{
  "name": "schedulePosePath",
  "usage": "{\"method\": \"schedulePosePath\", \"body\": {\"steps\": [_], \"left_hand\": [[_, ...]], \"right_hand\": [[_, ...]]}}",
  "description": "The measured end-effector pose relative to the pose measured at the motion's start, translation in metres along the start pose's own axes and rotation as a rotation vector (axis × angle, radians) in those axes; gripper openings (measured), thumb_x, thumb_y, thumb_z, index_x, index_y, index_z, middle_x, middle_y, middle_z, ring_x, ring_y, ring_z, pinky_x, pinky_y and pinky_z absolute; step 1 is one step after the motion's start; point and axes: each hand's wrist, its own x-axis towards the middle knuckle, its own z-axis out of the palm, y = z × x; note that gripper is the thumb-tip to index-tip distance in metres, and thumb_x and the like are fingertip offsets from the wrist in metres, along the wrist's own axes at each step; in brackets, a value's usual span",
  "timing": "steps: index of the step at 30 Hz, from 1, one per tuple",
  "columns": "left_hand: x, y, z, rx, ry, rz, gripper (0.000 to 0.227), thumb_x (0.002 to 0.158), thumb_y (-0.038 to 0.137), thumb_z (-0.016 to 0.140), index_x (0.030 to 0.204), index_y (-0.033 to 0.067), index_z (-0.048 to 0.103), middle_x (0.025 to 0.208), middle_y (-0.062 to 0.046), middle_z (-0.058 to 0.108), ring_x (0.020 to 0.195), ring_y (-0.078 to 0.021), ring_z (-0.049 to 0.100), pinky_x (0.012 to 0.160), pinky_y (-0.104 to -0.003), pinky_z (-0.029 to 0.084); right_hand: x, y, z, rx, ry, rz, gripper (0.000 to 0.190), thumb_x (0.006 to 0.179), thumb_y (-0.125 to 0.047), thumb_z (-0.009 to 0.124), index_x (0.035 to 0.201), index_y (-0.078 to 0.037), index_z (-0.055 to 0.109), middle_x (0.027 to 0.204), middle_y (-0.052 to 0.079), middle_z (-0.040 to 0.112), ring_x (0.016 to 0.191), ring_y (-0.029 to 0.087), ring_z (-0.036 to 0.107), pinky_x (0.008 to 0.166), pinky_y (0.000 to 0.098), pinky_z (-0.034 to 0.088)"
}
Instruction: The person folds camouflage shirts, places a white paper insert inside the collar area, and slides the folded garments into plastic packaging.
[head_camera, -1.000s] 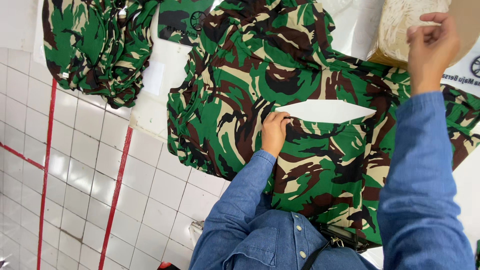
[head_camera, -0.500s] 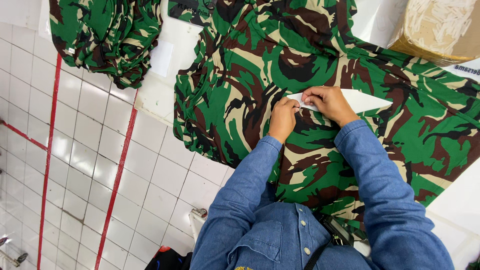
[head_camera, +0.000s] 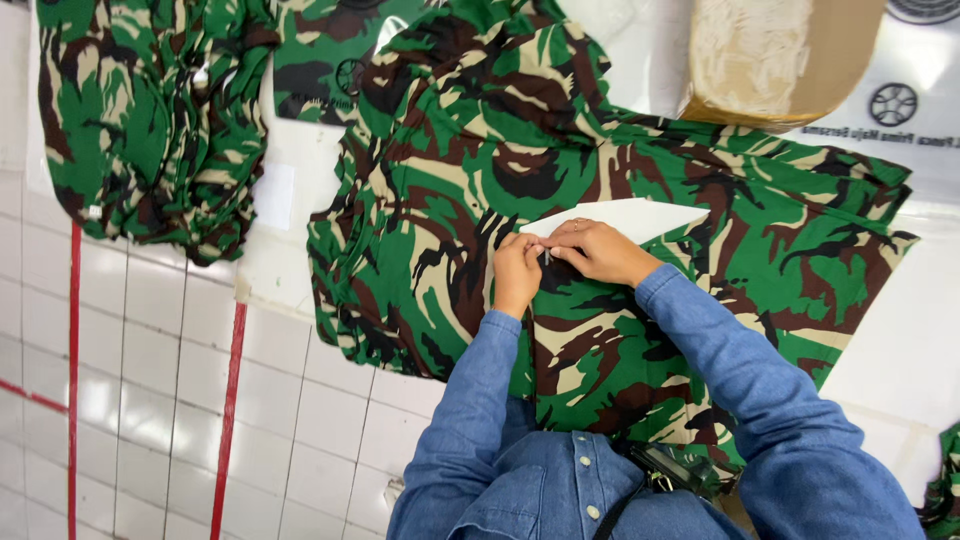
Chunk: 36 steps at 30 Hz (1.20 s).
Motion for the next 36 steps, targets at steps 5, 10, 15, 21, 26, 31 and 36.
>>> {"method": "schedulePosePath", "body": {"steps": [5, 10, 15, 21, 26, 31, 36], "left_hand": [[-0.005, -0.008, 0.005, 0.017, -0.018, -0.058, 0.002, 0.091, 0.01, 0.072, 0.089, 0.0111, 0.071, 0.08, -0.006, 0.059, 0.079, -0.0306, 0.068, 0.079, -0.037, 0.057], [-0.003, 0.001, -0.001, -0.017, -0.033, -0.028, 0.013, 0.095, -0.001, 0.061, 0.092, 0.0064, 0.071, 0.095, -0.01, 0.059, 0.073, -0.0239, 0.058, 0.075, -0.041, 0.055], [0.0, 0.005, -0.001, -0.014, -0.02, -0.019, 0.011, 0.094, 0.0, 0.063, 0.093, 0.007, 0.072, 0.096, -0.009, 0.06, 0.074, -0.0226, 0.06, 0.077, -0.039, 0.056], [-0.015, 0.038, 0.007, 0.154, 0.028, 0.026, 0.022, 0.097, -0.004, 0.058, 0.116, 0.0046, 0.063, 0.11, -0.013, 0.053, 0.094, -0.0293, 0.052, 0.088, -0.046, 0.053], [-0.042, 0.086, 0.052, 0.263, -0.03, 0.235, 0.026, 0.103, 0.011, 0.057, 0.128, 0.0073, 0.062, 0.118, -0.013, 0.057, 0.108, -0.0317, 0.05, 0.093, -0.045, 0.048], [-0.045, 0.097, 0.102, 0.357, -0.043, 0.375, 0.052, 0.095, 0.029, 0.072, 0.138, 0.0051, 0.055, 0.126, -0.013, 0.053, 0.126, -0.0322, 0.047, 0.11, -0.051, 0.034], [-0.027, 0.107, 0.122, 0.351, -0.051, 0.367, 0.04, 0.092, 0.028, 0.074, 0.125, 0.0087, 0.06, 0.105, -0.007, 0.057, 0.112, -0.0258, 0.053, 0.107, -0.046, 0.038]], "right_hand": [[0.032, 0.032, -0.136, -0.422, 0.641, 0.177, 0.012, 0.103, -0.007, 0.073, 0.096, -0.013, 0.081, 0.079, 0.01, 0.07, 0.083, 0.036, 0.069, 0.085, 0.0427, 0.054], [0.079, 0.06, -0.21, -0.528, 0.681, 0.799, 0.033, 0.09, -0.038, 0.096, 0.081, -0.01, 0.081, 0.074, 0.01, 0.072, 0.066, 0.027, 0.071, 0.064, 0.0433, 0.064], [0.076, 0.089, -0.211, -0.59, 0.656, 0.624, 0.012, 0.086, -0.011, 0.084, 0.076, -0.017, 0.081, 0.064, 0.005, 0.069, 0.066, 0.023, 0.07, 0.058, 0.0427, 0.065], [0.006, 0.014, -0.222, 0.222, 0.609, 0.488, 0.013, 0.115, -0.006, 0.068, 0.126, -0.012, 0.071, 0.092, -0.003, 0.065, 0.081, 0.005, 0.06, 0.076, 0.019, 0.055], [-0.105, -0.043, -0.161, 0.392, 0.413, 0.675, 0.01, 0.115, -0.005, 0.044, 0.111, -0.011, 0.052, 0.103, 0.006, 0.056, 0.09, 0.018, 0.067, 0.066, 0.0258, 0.051], [-0.194, 0.014, -0.093, 0.265, 0.605, 0.723, 0.021, 0.103, 0.0, 0.068, 0.122, 0.002, 0.059, 0.087, 0.018, 0.071, 0.066, 0.013, 0.065, 0.058, 0.0225, 0.055], [-0.215, 0.035, -0.083, 0.17, 0.609, 0.783, 0.01, 0.101, -0.004, 0.073, 0.11, -0.006, 0.069, 0.087, 0.011, 0.072, 0.069, 0.01, 0.066, 0.062, 0.0198, 0.055]]}}
